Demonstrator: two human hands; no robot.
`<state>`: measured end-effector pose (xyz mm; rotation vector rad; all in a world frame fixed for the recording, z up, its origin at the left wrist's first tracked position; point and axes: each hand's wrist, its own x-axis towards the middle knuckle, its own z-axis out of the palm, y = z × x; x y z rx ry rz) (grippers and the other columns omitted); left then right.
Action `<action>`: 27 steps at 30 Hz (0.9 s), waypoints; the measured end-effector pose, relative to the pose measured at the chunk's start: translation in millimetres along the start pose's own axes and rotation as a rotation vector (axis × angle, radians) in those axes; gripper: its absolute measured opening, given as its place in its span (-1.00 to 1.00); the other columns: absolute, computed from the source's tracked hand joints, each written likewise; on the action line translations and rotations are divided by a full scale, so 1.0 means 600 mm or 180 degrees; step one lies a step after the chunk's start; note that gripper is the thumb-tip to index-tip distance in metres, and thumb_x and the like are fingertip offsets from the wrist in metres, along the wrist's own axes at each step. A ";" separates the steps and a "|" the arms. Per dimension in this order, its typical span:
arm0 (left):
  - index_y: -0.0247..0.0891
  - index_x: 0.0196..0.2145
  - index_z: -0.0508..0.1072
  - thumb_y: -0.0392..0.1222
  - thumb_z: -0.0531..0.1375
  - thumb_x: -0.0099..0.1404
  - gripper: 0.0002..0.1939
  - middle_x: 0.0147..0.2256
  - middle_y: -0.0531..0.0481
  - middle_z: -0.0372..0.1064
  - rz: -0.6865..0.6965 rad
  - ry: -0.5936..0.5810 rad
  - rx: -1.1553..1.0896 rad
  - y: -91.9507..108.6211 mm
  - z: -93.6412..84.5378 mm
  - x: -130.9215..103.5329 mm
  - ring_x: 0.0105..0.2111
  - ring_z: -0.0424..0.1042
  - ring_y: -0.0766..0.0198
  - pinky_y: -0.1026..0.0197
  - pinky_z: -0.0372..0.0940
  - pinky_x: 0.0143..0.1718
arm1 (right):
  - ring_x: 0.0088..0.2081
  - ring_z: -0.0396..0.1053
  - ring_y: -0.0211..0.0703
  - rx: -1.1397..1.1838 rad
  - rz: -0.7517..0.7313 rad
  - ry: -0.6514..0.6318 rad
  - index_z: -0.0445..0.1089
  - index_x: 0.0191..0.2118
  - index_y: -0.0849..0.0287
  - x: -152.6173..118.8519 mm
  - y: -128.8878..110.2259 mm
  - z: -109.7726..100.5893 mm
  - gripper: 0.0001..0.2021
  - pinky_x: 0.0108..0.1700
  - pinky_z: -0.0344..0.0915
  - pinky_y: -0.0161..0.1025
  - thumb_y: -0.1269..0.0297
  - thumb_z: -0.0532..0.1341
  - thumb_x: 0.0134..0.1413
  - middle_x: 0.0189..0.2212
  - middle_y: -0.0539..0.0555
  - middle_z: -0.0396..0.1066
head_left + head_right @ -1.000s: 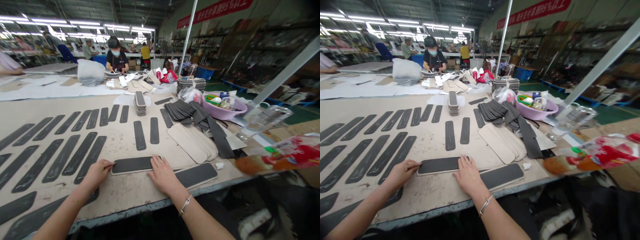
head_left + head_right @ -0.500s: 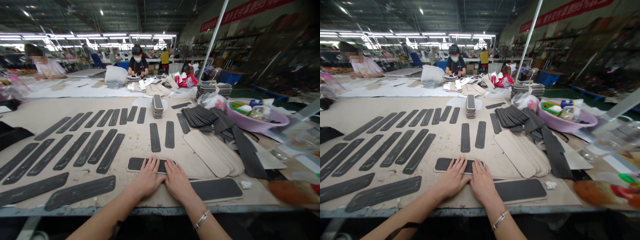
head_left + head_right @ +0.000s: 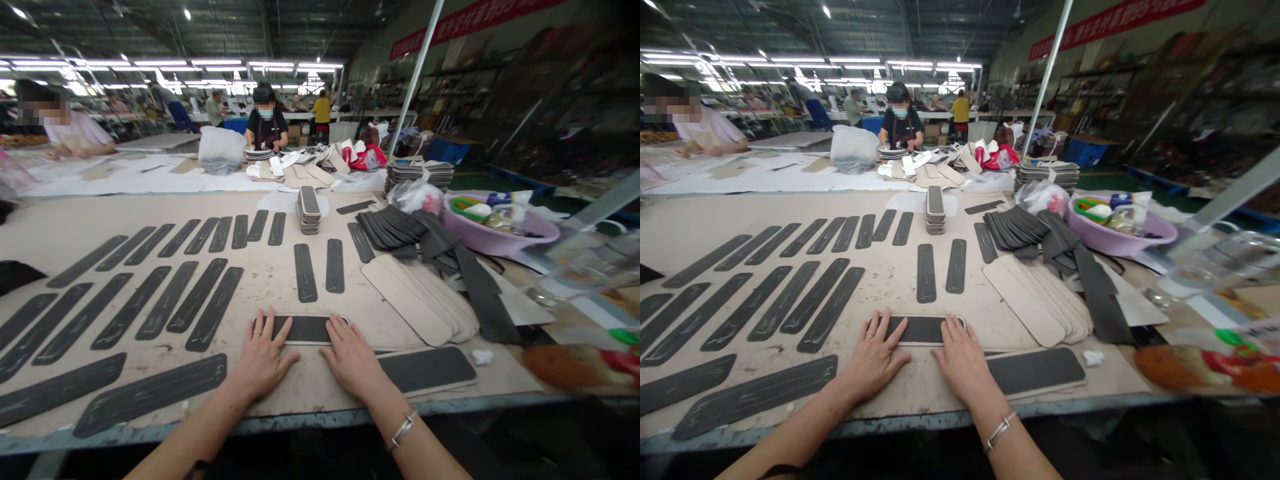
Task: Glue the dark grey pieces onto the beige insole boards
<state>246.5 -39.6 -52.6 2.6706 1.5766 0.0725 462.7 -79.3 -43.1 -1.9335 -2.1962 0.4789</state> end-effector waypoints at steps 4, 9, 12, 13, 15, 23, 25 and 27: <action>-0.08 0.21 0.09 0.23 0.00 0.20 -0.32 0.26 -0.29 -0.10 0.0008 0.0179 0.0125 -0.002 0.007 0.005 0.23 -0.11 -0.28 -0.25 -0.09 0.13 | 0.27 -0.13 -0.02 0.0192 0.0005 0.0185 0.00 0.25 0.30 0.000 -0.007 -0.014 -0.46 0.25 -0.17 0.04 0.17 -0.02 0.21 0.26 0.23 -0.09; -0.17 0.18 0.17 0.19 0.05 0.16 -0.31 0.21 -0.37 0.01 0.0070 0.0332 0.0367 -0.007 0.018 0.014 0.20 -0.05 -0.32 -0.24 -0.05 0.10 | 0.30 -0.30 -0.07 0.0252 -0.0636 0.0259 -0.16 0.29 0.34 -0.007 -0.041 -0.015 -0.29 0.28 -0.30 0.05 -0.08 -0.07 0.20 0.29 0.22 -0.21; -0.18 0.17 0.19 0.18 0.06 0.15 -0.31 0.21 -0.39 0.01 0.0085 0.0369 0.0437 -0.007 0.019 0.016 0.19 -0.03 -0.32 -0.25 -0.05 0.09 | 0.30 -0.31 -0.09 0.0243 -0.0773 0.0134 -0.15 0.28 0.36 -0.012 -0.055 -0.009 -0.25 0.28 -0.30 0.04 -0.16 -0.14 0.18 0.28 0.23 -0.19; -0.18 0.17 0.19 0.18 0.06 0.14 -0.31 0.21 -0.39 0.01 0.0090 0.0370 0.0444 -0.006 0.018 0.016 0.19 -0.02 -0.32 -0.24 -0.05 0.09 | 0.30 -0.31 -0.07 0.0232 -0.0731 0.0104 -0.14 0.28 0.36 -0.013 -0.055 -0.008 -0.24 0.28 -0.30 0.04 -0.18 -0.15 0.17 0.28 0.24 -0.19; -0.17 0.17 0.18 0.17 0.05 0.15 -0.32 0.21 -0.39 0.01 0.0081 0.0353 0.0453 -0.004 0.015 0.016 0.19 -0.02 -0.32 -0.24 -0.05 0.09 | 0.30 -0.31 -0.04 0.0217 -0.0554 0.0061 -0.13 0.28 0.37 -0.015 -0.048 -0.008 -0.20 0.28 -0.32 0.07 -0.22 -0.15 0.15 0.29 0.25 -0.22; -0.18 0.18 0.15 0.18 0.03 0.17 -0.32 0.22 -0.40 -0.01 0.0037 0.0204 0.0398 0.000 0.003 0.015 0.21 -0.06 -0.32 -0.23 -0.06 0.10 | 0.30 -0.36 0.00 0.0414 -0.0052 -0.0045 -0.14 0.28 0.37 -0.013 -0.012 -0.006 -0.17 0.28 -0.39 0.04 -0.22 -0.05 0.11 0.30 0.24 -0.29; -0.15 0.19 0.15 0.18 0.03 0.18 -0.32 0.23 -0.37 -0.04 -0.0009 0.0165 0.0370 0.000 0.004 0.015 0.21 -0.08 -0.31 -0.23 -0.07 0.10 | 0.30 -0.33 0.03 0.0582 0.0044 -0.0024 -0.08 0.27 0.40 -0.009 -0.011 -0.010 -0.19 0.27 -0.33 0.00 -0.18 -0.01 0.11 0.30 0.27 -0.27; -0.14 0.20 0.12 0.18 0.02 0.19 -0.32 0.25 -0.34 -0.08 -0.0055 0.0113 0.0352 0.000 0.005 0.014 0.22 -0.09 -0.29 -0.23 -0.08 0.11 | 0.28 -0.21 0.07 0.0716 0.0442 0.0178 -0.02 0.24 0.46 -0.002 -0.007 -0.017 -0.27 0.25 -0.21 -0.05 -0.07 -0.01 0.16 0.27 0.34 -0.18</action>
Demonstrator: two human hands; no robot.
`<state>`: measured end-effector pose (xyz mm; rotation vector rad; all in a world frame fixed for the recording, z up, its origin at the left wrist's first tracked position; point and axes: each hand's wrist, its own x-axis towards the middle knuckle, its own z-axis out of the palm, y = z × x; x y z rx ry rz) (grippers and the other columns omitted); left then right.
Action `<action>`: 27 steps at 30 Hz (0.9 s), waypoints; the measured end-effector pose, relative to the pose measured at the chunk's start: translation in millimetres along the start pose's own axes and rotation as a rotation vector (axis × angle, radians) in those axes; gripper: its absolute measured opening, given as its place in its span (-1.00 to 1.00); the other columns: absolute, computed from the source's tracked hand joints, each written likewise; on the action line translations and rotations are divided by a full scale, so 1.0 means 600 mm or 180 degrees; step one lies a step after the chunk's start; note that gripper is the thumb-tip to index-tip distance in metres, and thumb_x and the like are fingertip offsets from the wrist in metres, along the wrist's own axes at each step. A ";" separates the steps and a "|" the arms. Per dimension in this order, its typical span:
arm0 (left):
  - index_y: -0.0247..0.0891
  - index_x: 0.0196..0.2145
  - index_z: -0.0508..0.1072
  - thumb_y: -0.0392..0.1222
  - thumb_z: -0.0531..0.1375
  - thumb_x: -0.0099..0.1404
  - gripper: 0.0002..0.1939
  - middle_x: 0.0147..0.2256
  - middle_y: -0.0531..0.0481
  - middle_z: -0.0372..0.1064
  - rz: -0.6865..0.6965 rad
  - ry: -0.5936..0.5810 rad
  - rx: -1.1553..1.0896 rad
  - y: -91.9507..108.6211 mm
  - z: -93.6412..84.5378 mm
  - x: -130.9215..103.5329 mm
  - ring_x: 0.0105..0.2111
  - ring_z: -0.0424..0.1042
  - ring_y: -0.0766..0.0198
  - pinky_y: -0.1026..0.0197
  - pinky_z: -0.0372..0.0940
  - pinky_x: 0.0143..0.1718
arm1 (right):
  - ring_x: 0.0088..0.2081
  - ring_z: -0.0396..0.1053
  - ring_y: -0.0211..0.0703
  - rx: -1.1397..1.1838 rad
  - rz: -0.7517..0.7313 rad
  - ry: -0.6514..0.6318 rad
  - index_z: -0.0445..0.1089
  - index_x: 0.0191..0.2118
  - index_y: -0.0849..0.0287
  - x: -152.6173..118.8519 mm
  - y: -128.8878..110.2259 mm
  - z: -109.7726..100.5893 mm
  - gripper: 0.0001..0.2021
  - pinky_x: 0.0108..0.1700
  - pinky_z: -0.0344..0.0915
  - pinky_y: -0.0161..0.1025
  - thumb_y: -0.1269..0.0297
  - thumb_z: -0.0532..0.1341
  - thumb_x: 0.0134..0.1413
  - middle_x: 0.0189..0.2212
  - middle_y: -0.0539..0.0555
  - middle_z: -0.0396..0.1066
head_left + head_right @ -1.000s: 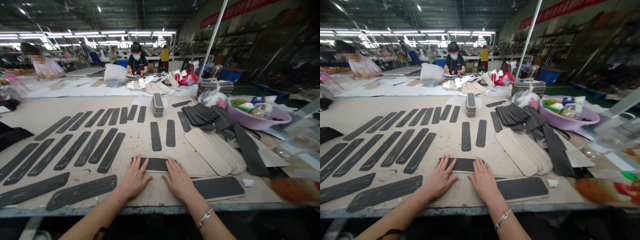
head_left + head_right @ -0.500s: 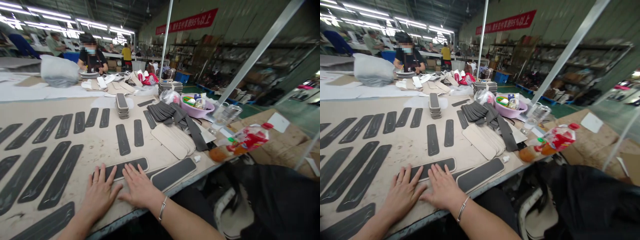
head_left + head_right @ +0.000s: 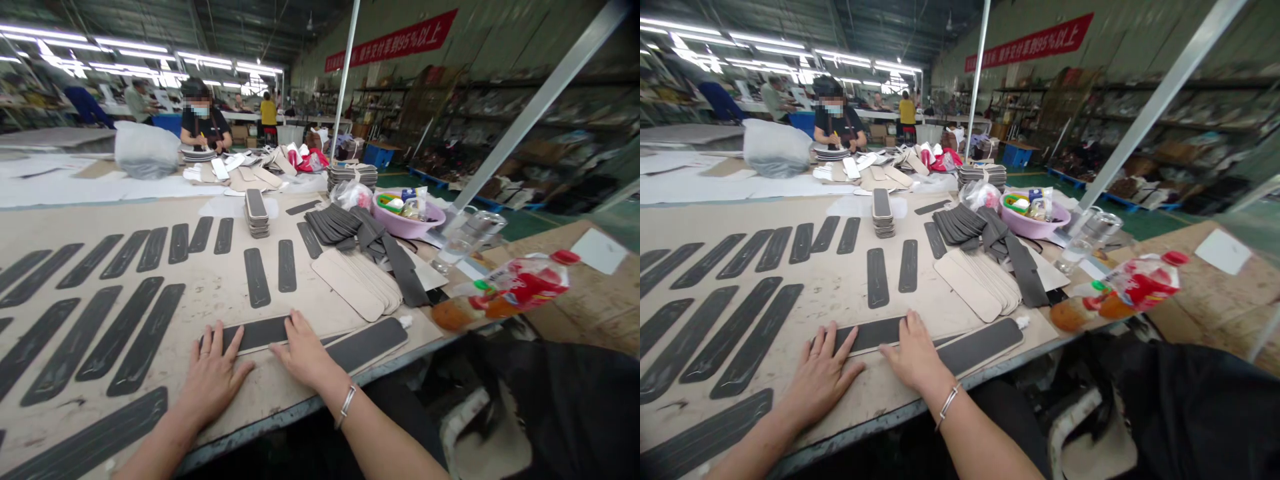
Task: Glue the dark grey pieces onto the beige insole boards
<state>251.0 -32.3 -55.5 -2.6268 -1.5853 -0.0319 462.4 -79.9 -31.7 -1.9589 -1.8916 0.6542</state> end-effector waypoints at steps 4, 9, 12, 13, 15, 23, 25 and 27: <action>-0.14 0.21 0.09 0.20 0.00 0.20 -0.31 0.26 -0.34 -0.11 -0.0024 -0.0057 -0.0007 0.001 -0.001 -0.001 0.22 -0.10 -0.29 -0.23 -0.10 0.11 | 0.11 0.14 0.11 -0.0091 0.0669 0.0489 0.03 0.22 0.47 0.017 0.007 -0.016 -0.39 0.12 0.07 -0.10 0.19 0.06 0.13 0.09 0.39 0.18; -0.13 0.22 0.08 0.22 -0.03 0.21 -0.31 0.25 -0.32 -0.08 0.0007 -0.0050 -0.0003 0.000 -0.003 -0.003 0.23 -0.12 -0.27 -0.22 -0.09 0.11 | -0.03 0.28 0.08 0.0104 0.0889 0.0555 0.05 0.21 0.43 0.035 0.019 -0.017 -0.35 0.00 0.17 -0.15 0.19 0.15 0.03 -0.06 0.35 0.32; -0.13 0.22 0.07 0.23 -0.04 0.21 -0.31 0.25 -0.33 -0.07 0.0003 -0.0049 0.0018 -0.001 -0.002 -0.004 0.23 -0.12 -0.27 -0.22 -0.08 0.11 | -0.10 0.32 0.04 0.0413 0.1030 0.0573 0.12 0.17 0.37 0.045 0.029 -0.015 -0.34 -0.06 0.20 -0.17 0.16 0.19 -0.04 -0.13 0.28 0.36; -0.14 0.22 0.07 0.23 -0.04 0.21 -0.30 0.25 -0.33 -0.07 0.0002 -0.0038 0.0016 -0.001 -0.001 -0.004 0.23 -0.13 -0.27 -0.22 -0.08 0.11 | -0.12 0.33 0.02 0.0487 0.1037 0.0592 0.14 0.17 0.34 0.047 0.031 -0.015 -0.34 -0.07 0.21 -0.18 0.16 0.20 -0.06 -0.15 0.24 0.38; -0.14 0.22 0.07 0.23 -0.04 0.21 -0.30 0.25 -0.32 -0.08 -0.0004 -0.0015 0.0006 -0.002 0.000 -0.005 0.23 -0.12 -0.26 -0.22 -0.09 0.12 | -0.15 0.34 -0.02 0.0619 0.0997 0.0624 0.11 0.19 0.29 0.051 0.034 -0.016 -0.32 -0.07 0.21 -0.20 0.18 0.21 -0.08 -0.21 0.16 0.40; -0.13 0.22 0.05 0.21 -0.04 0.22 -0.31 0.25 -0.33 -0.09 -0.0074 -0.0064 -0.0049 0.003 -0.008 -0.006 0.24 -0.13 -0.25 -0.23 -0.12 0.13 | -0.05 0.32 0.07 0.0097 0.1096 0.0531 -0.06 0.26 0.35 0.039 0.024 -0.026 -0.23 -0.04 0.19 -0.15 0.17 0.19 -0.04 -0.04 0.33 0.30; -0.11 0.23 0.03 0.21 -0.04 0.22 -0.32 0.26 -0.35 -0.12 -0.0123 -0.0139 -0.0036 0.005 -0.009 -0.006 0.24 -0.15 -0.27 -0.27 -0.13 0.11 | -0.06 0.33 0.09 -0.0116 0.1053 0.0407 -0.06 0.26 0.40 0.037 0.023 -0.023 -0.23 -0.05 0.19 -0.14 0.19 0.20 -0.04 -0.10 0.35 0.34; -0.11 0.23 0.02 0.21 -0.05 0.22 -0.32 0.26 -0.36 -0.14 -0.0166 -0.0172 -0.0026 0.006 -0.009 -0.006 0.24 -0.17 -0.29 -0.31 -0.15 0.10 | -0.09 0.35 0.07 -0.0037 0.1049 0.0382 -0.07 0.26 0.42 0.039 0.024 -0.019 -0.20 -0.07 0.20 -0.16 0.18 0.21 -0.06 -0.14 0.33 0.38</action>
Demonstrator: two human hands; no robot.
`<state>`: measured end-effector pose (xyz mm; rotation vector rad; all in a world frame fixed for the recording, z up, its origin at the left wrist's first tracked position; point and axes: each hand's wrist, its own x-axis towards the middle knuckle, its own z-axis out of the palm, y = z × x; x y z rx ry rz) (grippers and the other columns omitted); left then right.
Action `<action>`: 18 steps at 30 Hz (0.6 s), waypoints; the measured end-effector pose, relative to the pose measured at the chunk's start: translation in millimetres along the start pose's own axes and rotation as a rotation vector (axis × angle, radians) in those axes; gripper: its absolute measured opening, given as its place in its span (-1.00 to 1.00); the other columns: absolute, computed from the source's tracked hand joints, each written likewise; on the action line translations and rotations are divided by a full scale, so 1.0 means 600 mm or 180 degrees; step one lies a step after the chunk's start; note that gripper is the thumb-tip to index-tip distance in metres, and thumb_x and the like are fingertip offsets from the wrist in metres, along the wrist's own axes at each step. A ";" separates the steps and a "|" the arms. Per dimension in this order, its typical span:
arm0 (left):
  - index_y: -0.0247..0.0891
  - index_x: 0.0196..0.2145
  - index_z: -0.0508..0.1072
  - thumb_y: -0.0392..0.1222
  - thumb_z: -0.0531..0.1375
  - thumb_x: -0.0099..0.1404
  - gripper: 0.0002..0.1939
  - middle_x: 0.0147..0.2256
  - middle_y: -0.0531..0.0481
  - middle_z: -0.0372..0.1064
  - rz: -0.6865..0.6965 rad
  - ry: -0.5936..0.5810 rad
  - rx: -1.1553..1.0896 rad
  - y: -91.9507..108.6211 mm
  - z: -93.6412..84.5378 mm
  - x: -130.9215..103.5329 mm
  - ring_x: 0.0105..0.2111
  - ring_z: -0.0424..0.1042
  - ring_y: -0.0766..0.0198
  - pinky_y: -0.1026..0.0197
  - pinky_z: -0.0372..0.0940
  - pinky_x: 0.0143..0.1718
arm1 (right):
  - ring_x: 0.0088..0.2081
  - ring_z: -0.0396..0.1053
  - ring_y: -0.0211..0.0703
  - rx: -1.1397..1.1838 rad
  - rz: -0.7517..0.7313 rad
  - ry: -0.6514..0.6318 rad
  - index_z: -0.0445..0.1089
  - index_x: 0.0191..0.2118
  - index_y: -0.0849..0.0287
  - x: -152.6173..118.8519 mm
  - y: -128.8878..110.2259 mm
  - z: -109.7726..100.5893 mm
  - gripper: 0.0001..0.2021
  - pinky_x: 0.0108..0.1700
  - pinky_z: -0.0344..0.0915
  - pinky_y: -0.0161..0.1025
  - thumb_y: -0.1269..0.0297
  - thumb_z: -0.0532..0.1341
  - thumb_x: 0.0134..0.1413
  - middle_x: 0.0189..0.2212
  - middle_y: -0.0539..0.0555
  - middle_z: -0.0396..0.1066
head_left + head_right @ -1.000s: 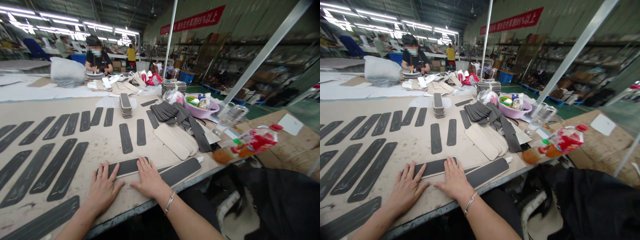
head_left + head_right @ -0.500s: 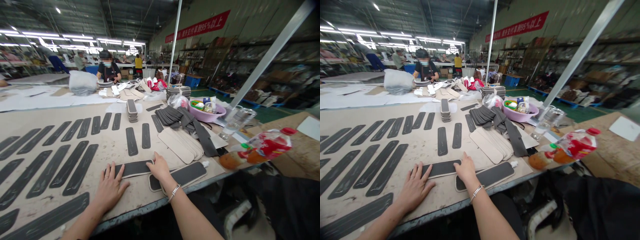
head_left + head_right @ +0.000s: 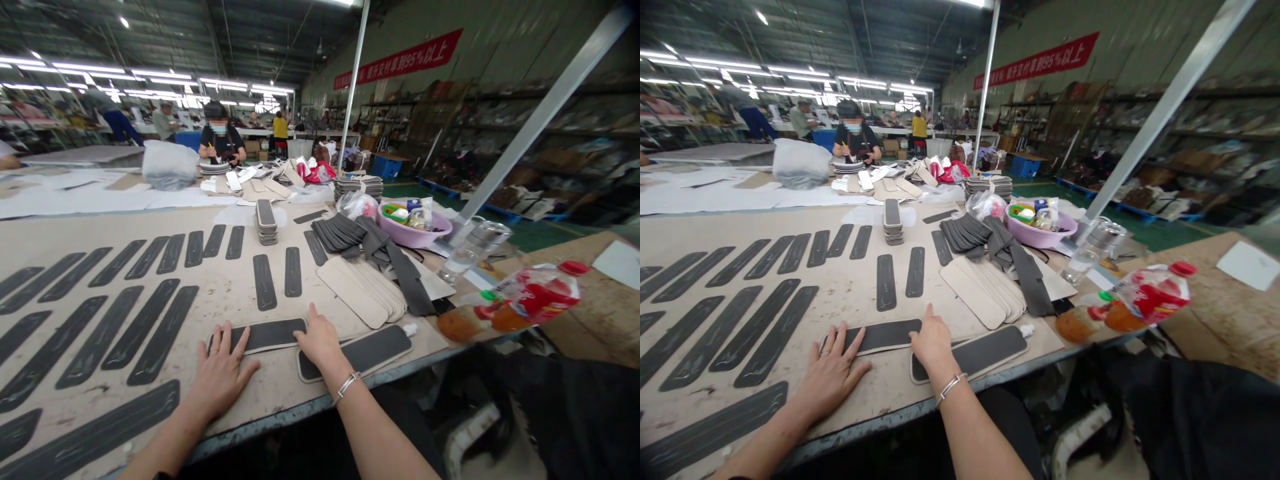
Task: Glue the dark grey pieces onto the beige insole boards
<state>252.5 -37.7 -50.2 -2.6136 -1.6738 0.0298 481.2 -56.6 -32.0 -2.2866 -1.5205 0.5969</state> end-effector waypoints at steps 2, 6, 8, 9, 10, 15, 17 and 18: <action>-0.11 0.23 0.02 0.20 -0.05 0.23 -0.32 0.26 -0.36 -0.15 -0.0001 0.0014 -0.0019 0.000 0.001 0.000 0.24 -0.18 -0.29 -0.33 -0.17 0.10 | -0.13 0.37 0.02 0.0298 0.0024 -0.0020 -0.02 0.24 0.42 0.005 0.001 0.004 -0.19 -0.12 0.23 -0.20 0.15 0.24 -0.10 -0.18 0.27 0.40; -0.11 0.23 0.02 0.20 -0.04 0.23 -0.32 0.27 -0.33 -0.14 -0.0003 -0.0021 -0.0057 0.001 0.000 -0.001 0.25 -0.19 -0.27 -0.32 -0.17 0.11 | -0.25 0.39 -0.08 0.0837 0.0029 -0.0104 0.17 0.12 0.32 0.015 0.001 0.005 -0.32 -0.23 0.26 -0.26 0.12 0.25 -0.15 -0.33 0.10 0.43; -0.11 0.23 0.02 0.20 -0.04 0.23 -0.32 0.27 -0.33 -0.15 -0.0031 -0.0063 -0.0065 0.002 -0.005 -0.001 0.25 -0.20 -0.26 -0.31 -0.16 0.11 | -0.28 0.39 -0.11 0.0896 0.0006 -0.0193 0.18 0.12 0.26 0.014 0.002 0.003 -0.35 -0.23 0.26 -0.27 0.10 0.23 -0.13 -0.35 0.06 0.42; -0.11 0.23 0.02 0.20 -0.04 0.23 -0.32 0.27 -0.33 -0.15 -0.0043 -0.0077 -0.0071 0.003 -0.007 -0.001 0.25 -0.20 -0.26 -0.31 -0.17 0.11 | -0.26 0.39 -0.10 0.0860 0.0003 -0.0203 0.15 0.14 0.25 0.013 0.002 0.001 -0.33 -0.21 0.26 -0.26 0.09 0.23 -0.12 -0.32 0.08 0.42; -0.11 0.23 0.02 0.20 -0.04 0.23 -0.32 0.27 -0.33 -0.16 -0.0052 -0.0086 -0.0079 0.004 -0.009 -0.002 0.25 -0.21 -0.26 -0.31 -0.18 0.11 | -0.21 0.38 -0.07 0.0768 0.0001 -0.0153 0.12 0.17 0.25 0.011 0.002 0.000 -0.29 -0.16 0.25 -0.24 0.08 0.23 -0.12 -0.25 0.12 0.41; -0.10 0.23 0.02 0.20 -0.03 0.22 -0.32 0.27 -0.33 -0.15 -0.0045 -0.0072 -0.0076 0.005 -0.009 -0.003 0.25 -0.19 -0.25 -0.31 -0.18 0.11 | 0.18 0.02 0.17 0.0075 -0.0099 0.0291 0.01 0.25 0.31 0.001 -0.003 -0.001 -0.21 0.15 0.00 -0.07 0.03 0.22 -0.07 0.16 0.35 0.06; -0.09 0.23 0.02 0.21 -0.03 0.22 -0.32 0.27 -0.33 -0.14 -0.0020 -0.0026 -0.0059 0.003 -0.004 -0.002 0.25 -0.19 -0.26 -0.32 -0.17 0.11 | 0.26 -0.19 0.18 -0.0045 -0.0431 0.0164 0.01 0.25 0.26 -0.008 -0.013 0.003 -0.29 0.21 -0.14 -0.01 0.03 0.16 0.04 0.26 0.30 -0.12; -0.10 0.23 0.03 0.21 -0.04 0.22 -0.32 0.26 -0.34 -0.14 -0.0009 0.0001 -0.0050 0.001 0.000 -0.002 0.25 -0.18 -0.26 -0.32 -0.17 0.11 | 0.28 -0.28 0.14 -0.0081 -0.0732 0.0034 0.01 0.26 0.22 -0.015 -0.020 0.006 -0.33 0.23 -0.20 0.02 0.03 0.11 0.09 0.29 0.24 -0.19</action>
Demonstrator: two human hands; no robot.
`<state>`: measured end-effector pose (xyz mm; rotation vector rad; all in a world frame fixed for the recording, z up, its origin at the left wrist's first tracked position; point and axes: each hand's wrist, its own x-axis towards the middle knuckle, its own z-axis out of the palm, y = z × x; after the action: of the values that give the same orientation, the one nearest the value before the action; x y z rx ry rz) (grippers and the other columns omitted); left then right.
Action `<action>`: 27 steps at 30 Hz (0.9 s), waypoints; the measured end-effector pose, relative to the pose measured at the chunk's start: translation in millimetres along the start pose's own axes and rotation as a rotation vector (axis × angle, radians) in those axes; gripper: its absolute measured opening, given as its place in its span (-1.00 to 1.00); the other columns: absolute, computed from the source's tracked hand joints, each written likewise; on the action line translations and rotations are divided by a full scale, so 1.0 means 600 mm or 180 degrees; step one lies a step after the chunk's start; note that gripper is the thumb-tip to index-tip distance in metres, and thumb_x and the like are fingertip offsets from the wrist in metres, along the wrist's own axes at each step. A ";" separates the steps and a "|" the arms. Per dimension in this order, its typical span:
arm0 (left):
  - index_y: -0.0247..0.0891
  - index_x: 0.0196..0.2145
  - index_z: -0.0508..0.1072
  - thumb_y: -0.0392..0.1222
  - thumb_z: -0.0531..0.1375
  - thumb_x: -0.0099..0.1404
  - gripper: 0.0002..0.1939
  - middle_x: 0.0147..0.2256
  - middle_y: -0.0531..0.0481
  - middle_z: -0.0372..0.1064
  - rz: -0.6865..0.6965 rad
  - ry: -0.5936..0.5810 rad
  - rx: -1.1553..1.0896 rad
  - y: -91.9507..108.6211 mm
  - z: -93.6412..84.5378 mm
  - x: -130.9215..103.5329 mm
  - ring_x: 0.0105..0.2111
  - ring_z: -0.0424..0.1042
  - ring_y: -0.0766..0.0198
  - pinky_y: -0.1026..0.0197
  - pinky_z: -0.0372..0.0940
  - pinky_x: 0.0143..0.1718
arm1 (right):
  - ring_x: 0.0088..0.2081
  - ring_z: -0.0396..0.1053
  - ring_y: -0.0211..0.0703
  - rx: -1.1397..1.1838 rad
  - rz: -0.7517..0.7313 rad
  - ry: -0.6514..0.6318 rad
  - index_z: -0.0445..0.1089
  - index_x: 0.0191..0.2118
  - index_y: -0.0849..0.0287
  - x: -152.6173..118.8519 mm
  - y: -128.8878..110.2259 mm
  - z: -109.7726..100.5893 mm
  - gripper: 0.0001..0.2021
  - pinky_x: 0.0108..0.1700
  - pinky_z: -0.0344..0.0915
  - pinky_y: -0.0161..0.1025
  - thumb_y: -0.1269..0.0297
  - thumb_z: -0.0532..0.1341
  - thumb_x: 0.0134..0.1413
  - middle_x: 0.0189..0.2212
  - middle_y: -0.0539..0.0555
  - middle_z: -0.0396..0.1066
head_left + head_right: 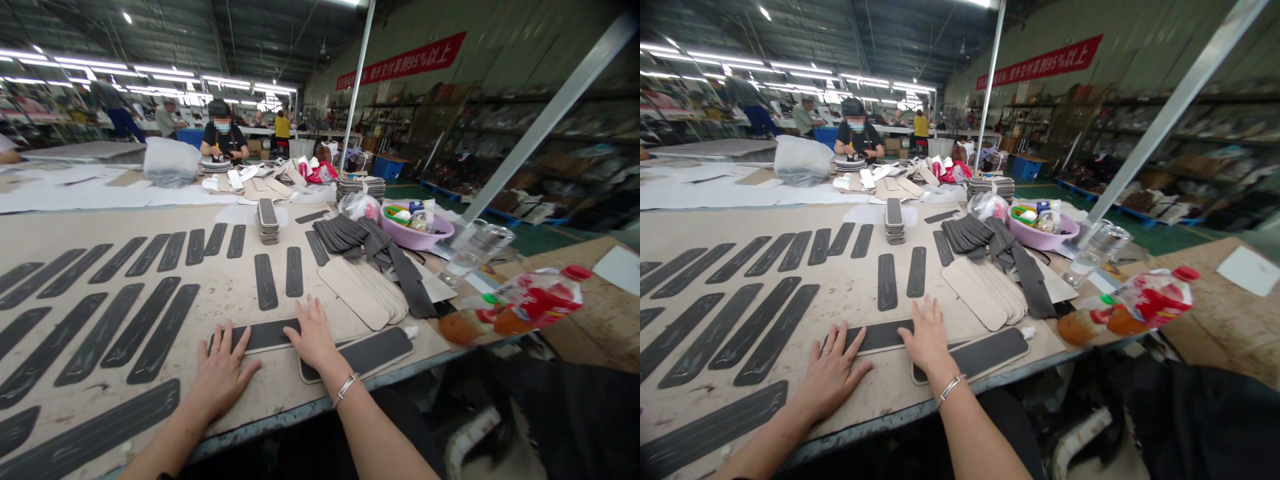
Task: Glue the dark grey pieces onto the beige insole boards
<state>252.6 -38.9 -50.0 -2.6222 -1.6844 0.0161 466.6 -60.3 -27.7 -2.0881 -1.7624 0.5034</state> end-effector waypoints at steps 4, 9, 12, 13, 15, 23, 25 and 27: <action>-0.12 0.22 0.04 0.20 -0.03 0.21 -0.31 0.26 -0.35 -0.14 0.0045 0.0073 0.0033 -0.004 0.008 0.002 0.24 -0.17 -0.26 -0.32 -0.17 0.11 | 0.30 -0.30 -0.03 0.0001 -0.1329 -0.0497 -0.05 0.27 0.10 -0.028 -0.031 0.018 -0.40 0.26 -0.38 0.08 -0.05 -0.04 0.19 0.29 0.08 -0.16; -0.11 0.22 0.05 0.19 -0.01 0.21 -0.32 0.26 -0.33 -0.12 0.0005 -0.0009 0.0030 0.000 -0.001 0.001 0.24 -0.16 -0.25 -0.30 -0.16 0.11 | 0.28 -0.21 0.03 -0.0172 -0.0952 -0.0558 -0.04 0.27 0.17 -0.033 -0.012 0.016 -0.31 0.24 -0.44 0.15 -0.16 -0.06 0.15 0.27 0.14 -0.11; -0.11 0.22 0.04 0.20 -0.02 0.21 -0.32 0.26 -0.34 -0.13 -0.0015 -0.0064 -0.0007 0.002 -0.005 0.000 0.25 -0.17 -0.24 -0.30 -0.17 0.12 | 0.28 -0.22 0.10 -0.0279 -0.0378 -0.0509 -0.05 0.27 0.25 -0.023 0.017 0.008 -0.28 0.23 -0.40 0.17 -0.12 0.00 0.13 0.28 0.21 -0.15; -0.11 0.23 0.04 0.20 -0.03 0.21 -0.32 0.26 -0.34 -0.14 -0.0019 -0.0070 -0.0024 0.003 -0.004 0.000 0.25 -0.18 -0.24 -0.30 -0.17 0.12 | 0.28 -0.24 0.11 -0.0295 -0.0282 -0.0490 -0.06 0.28 0.26 -0.020 0.023 0.007 -0.28 0.23 -0.39 0.17 -0.11 0.01 0.12 0.28 0.22 -0.17; -0.12 0.23 0.03 0.19 -0.02 0.21 -0.32 0.27 -0.34 -0.15 -0.0028 -0.0087 -0.0065 0.002 -0.004 0.000 0.25 -0.21 -0.25 -0.31 -0.18 0.12 | 0.28 -0.26 0.12 -0.0293 -0.0210 -0.0437 -0.06 0.27 0.29 -0.015 0.028 0.008 -0.29 0.23 -0.35 0.14 -0.08 0.01 0.13 0.28 0.22 -0.17; -0.30 0.19 0.14 0.04 -0.09 0.28 -0.40 0.20 -0.26 0.08 -0.0272 -0.0481 -0.0436 -0.026 -0.045 0.040 0.21 0.01 -0.07 -0.11 0.01 0.12 | 0.06 0.15 0.06 -0.0144 -0.0056 0.0075 0.09 0.21 0.29 0.004 0.019 0.001 -0.41 0.12 0.03 -0.12 0.24 0.15 0.06 0.05 0.26 0.25; -0.34 0.13 0.25 -0.03 0.01 0.22 -0.44 0.13 -0.25 0.20 -0.0058 -0.0499 -0.0380 -0.030 -0.061 0.062 0.14 0.15 -0.02 -0.01 0.05 0.10 | 0.02 0.18 0.06 -0.0099 -0.0034 0.0071 0.09 0.22 0.27 0.007 0.020 -0.003 -0.38 0.09 0.06 -0.13 0.24 0.18 0.03 0.01 0.25 0.27; -0.32 0.02 0.36 -0.09 0.10 0.13 -0.50 0.03 -0.24 0.29 0.0166 -0.0665 -0.0396 -0.029 -0.074 0.085 0.02 0.27 0.01 0.05 0.13 0.03 | 0.01 0.18 0.07 -0.0086 0.0004 0.0082 0.09 0.21 0.29 0.009 0.020 -0.004 -0.37 0.07 0.08 -0.14 0.24 0.20 0.00 0.01 0.26 0.27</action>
<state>258.7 13.9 -5.0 -2.8444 -1.7288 0.1996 479.1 -56.7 -31.9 -2.1046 -1.7629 0.4534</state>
